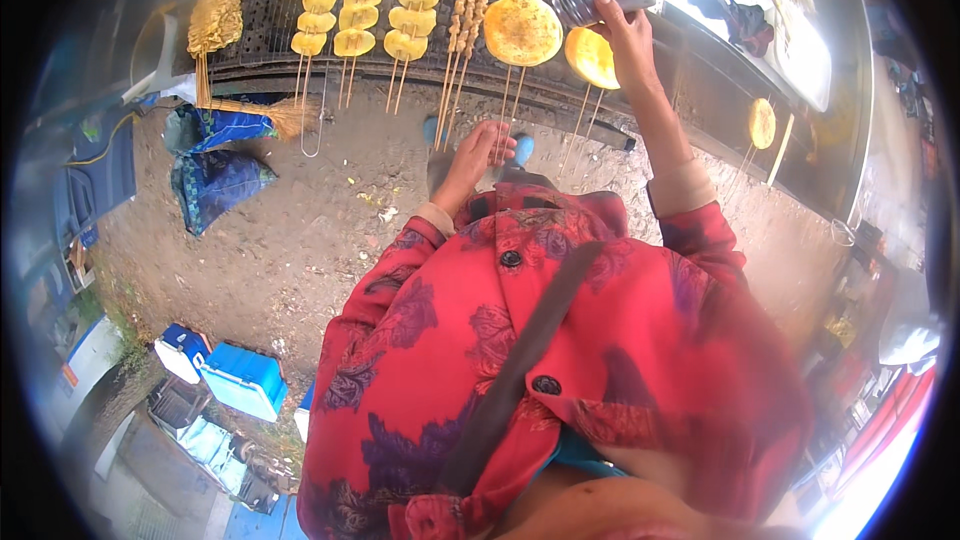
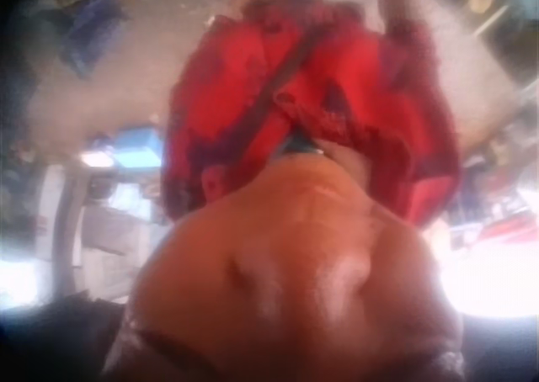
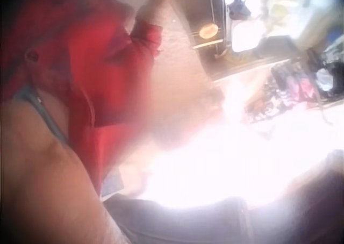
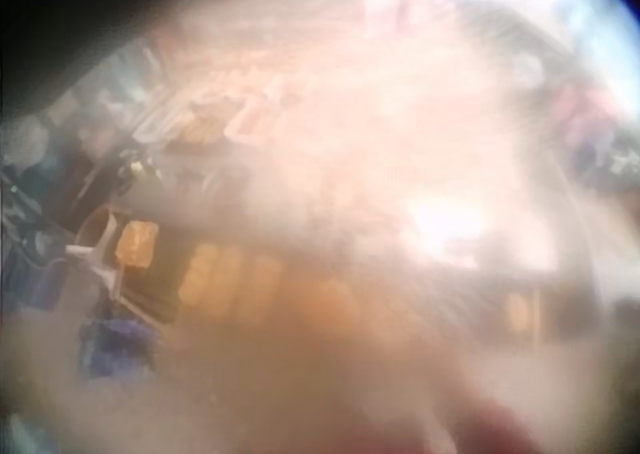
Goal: The person grills spiral-cut potatoes and round flatbreads on a charcoal grill. They rotate the skewers to ensure even cooking and sprinkle seasoning from a shaker onto the food.
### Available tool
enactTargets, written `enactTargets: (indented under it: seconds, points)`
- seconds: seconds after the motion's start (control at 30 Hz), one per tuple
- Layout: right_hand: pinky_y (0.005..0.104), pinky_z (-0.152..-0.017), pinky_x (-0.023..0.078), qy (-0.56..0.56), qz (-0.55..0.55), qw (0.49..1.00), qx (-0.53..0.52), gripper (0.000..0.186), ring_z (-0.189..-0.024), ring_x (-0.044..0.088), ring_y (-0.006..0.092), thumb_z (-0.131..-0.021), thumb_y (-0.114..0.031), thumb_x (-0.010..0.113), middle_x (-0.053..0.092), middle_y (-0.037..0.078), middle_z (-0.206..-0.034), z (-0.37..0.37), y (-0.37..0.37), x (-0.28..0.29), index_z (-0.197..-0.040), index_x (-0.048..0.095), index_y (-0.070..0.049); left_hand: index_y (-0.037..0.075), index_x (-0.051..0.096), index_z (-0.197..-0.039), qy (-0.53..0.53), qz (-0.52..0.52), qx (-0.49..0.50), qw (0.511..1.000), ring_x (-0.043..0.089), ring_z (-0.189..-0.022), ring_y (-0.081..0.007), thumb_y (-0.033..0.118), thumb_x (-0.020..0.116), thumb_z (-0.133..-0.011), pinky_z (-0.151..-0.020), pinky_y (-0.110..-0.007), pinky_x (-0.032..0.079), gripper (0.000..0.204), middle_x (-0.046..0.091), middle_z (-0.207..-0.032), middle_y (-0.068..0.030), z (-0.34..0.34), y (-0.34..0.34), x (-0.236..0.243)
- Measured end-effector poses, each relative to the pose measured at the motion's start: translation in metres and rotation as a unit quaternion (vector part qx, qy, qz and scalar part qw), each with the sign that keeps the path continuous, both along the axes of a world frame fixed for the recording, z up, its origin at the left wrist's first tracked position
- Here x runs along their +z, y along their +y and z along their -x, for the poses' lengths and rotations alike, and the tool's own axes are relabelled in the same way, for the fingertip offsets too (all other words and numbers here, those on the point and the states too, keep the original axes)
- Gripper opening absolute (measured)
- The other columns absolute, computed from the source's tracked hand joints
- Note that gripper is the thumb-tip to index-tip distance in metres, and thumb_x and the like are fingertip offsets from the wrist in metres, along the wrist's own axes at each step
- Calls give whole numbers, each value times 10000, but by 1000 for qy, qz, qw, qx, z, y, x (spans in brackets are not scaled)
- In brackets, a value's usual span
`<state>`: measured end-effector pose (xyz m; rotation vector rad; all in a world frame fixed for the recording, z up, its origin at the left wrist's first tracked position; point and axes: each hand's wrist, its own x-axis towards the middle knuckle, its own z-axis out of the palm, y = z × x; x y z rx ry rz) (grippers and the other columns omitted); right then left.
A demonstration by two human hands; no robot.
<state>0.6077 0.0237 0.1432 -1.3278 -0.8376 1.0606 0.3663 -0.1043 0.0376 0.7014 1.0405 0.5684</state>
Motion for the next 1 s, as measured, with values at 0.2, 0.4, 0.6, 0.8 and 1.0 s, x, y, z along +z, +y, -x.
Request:
enactTargets:
  seconds: [0.2,0.4,0.6,0.8,1.0]
  points:
    - [302,-756,463,-38,19,996,75,533,-847,586,158,-776,-394,683,628,106,-913,26,0,5,-1047,567,50,54,492,-1160,18,21,11,1000,618,-807,-145,395,389,-958,-685,-266,489,410,632,-953,-89,-8,4,9]
    - [330,-836,500,-65,16,995,76,668,-955,588,183,-769,-452,681,584,148,-982,25,36,-15,-1102,487,94,66,485,-1150,18,42,20,999,621,-763,-151,385,369,-963,-659,-276,498,387,632,-932,-94,-16,6,13]
    - [313,-802,493,-76,47,993,71,626,-914,587,181,-772,-430,679,588,134,-987,-3,24,-25,-1103,503,72,86,510,-996,19,17,104,994,542,-547,-87,378,372,-962,-453,-205,407,325,580,-735,-26,-34,19,21]
    - [326,-828,463,-59,25,997,45,611,-919,576,194,-779,-429,664,593,149,-1001,-14,6,6,-1092,512,74,116,450,-781,-130,156,78,976,271,-396,-49,278,380,-942,-339,-197,207,239,366,-572,42,-23,29,32]
    - [313,-780,493,15,40,998,47,521,-904,594,158,-826,-379,638,585,102,-1012,6,9,15,-1103,507,42,85,523,-925,-310,266,41,912,256,-376,-48,297,331,-974,-327,-196,199,290,364,-568,37,-16,41,-2]
